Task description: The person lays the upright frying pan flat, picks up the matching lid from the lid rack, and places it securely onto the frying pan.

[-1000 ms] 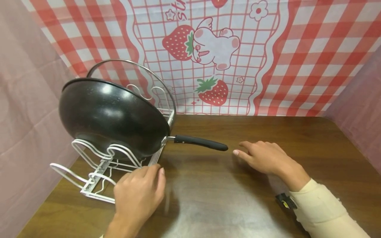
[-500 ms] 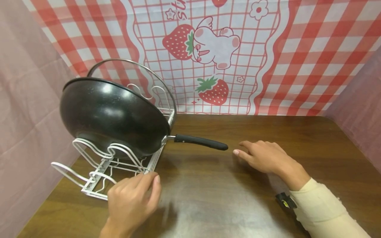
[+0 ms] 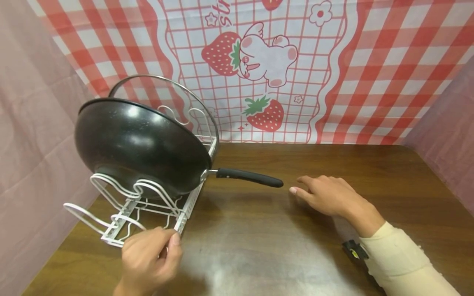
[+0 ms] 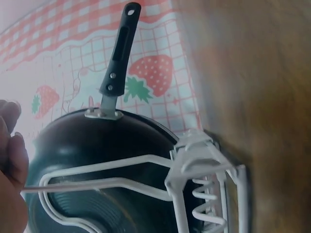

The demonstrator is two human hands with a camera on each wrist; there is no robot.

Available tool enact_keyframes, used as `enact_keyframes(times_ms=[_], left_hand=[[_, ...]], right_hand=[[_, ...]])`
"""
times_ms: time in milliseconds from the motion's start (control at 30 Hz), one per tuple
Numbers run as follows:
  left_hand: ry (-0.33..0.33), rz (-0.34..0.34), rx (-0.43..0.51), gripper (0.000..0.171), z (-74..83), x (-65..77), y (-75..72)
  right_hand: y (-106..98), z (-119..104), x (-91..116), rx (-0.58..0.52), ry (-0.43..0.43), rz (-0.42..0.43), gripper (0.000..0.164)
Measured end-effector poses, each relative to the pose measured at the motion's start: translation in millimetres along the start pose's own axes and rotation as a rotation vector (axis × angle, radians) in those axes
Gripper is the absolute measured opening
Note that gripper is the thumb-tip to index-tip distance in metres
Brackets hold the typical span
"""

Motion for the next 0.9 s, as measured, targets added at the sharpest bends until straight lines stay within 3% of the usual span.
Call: enact_keyframes(times_ms=[267,400,533,667,800,900], left_hand=[[0.037,0.166,0.102,0.038,-9.3,8.6,-18.3],[0.0,0.208,0.056,0.04,-18.1,13.2,-28.3],[-0.076,0.152,-0.039,0.042,-25.6,15.1,-31.0],[-0.137,0.049,-0.131,0.042,-31.8,17.5,-30.5],[-0.17,-0.032,-0.186,0.043,-38.2,23.3,-30.6],[-0.187,-0.05,-0.205,0.045,-42.9,27.9,-30.8]], right_hand=[[0.4,0.1,0.2,-0.003,0.0,0.0,0.075],[0.7,0.0,0.0,-0.002,0.001,-0.002,0.076],[1.3,0.3,0.1,-0.003,0.002,-0.003,0.077],[2.1,0.3,0.5,-0.007,0.001,0.0,0.077],[2.7,0.3,0.4,-0.005,-0.002,0.003,0.077],[2.3,-0.2,-0.2,-0.004,-0.007,0.008,0.077]])
Point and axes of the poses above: each hand's wrist, its own x-axis away from the middle knuckle, its own y-axis out of the palm, z = x × y, the point moved 8 cm from there along -x, towards the middle knuckle, and after that the axes turned 9 degrees about -x, right-handed, at the moved point
